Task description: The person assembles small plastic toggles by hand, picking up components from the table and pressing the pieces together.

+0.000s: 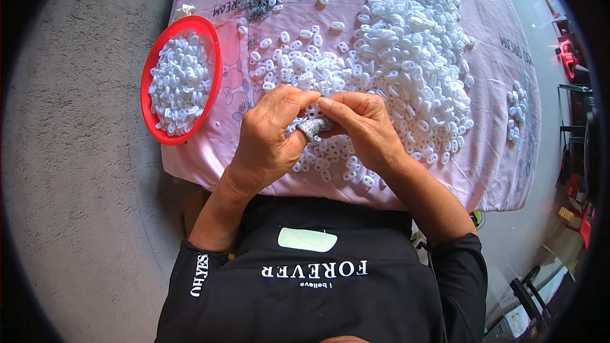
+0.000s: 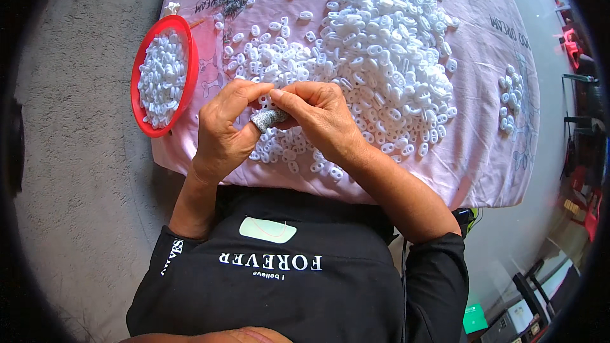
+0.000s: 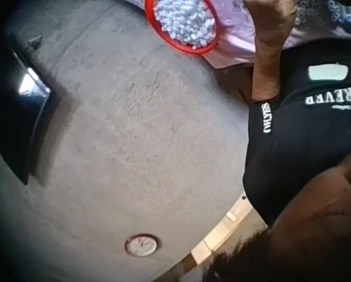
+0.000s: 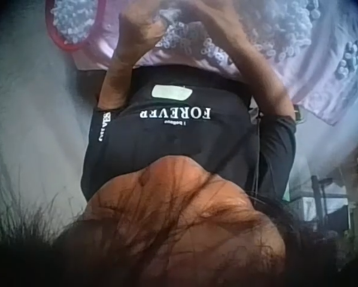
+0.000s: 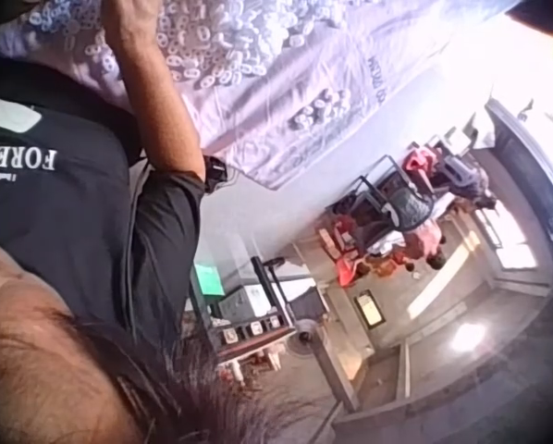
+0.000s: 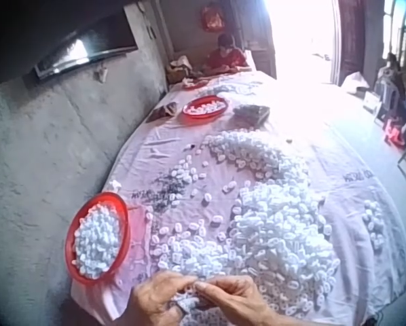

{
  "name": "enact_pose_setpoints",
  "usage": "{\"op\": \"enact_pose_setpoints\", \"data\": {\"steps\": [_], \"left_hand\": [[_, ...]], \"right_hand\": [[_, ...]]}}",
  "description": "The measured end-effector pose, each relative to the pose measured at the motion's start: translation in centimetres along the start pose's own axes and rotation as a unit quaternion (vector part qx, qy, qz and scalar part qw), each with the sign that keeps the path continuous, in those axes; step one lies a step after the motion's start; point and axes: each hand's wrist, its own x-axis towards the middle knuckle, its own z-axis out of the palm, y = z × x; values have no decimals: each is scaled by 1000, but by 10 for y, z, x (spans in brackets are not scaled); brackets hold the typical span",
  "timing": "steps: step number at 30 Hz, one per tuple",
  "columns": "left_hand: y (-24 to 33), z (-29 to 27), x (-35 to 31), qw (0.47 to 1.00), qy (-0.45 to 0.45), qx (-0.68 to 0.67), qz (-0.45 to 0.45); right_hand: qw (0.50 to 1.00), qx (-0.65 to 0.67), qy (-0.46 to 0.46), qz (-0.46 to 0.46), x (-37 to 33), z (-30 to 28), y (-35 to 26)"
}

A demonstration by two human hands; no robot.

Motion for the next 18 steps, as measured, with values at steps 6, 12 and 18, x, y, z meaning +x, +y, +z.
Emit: {"op": "enact_pose_setpoints", "data": {"steps": [6,12,18], "left_hand": [[1,-3,0,1000,-24,-15,-7],[1,-5,-1,999,-41,-25,8],[5,-6,0,1000,-16,-19,18]], "right_hand": [[1000,6,-17,-2,1,-2,-3],[996,-38,-74,10,2,-5,-11],[999,2,-52,-11,2,-4,-3]]}}
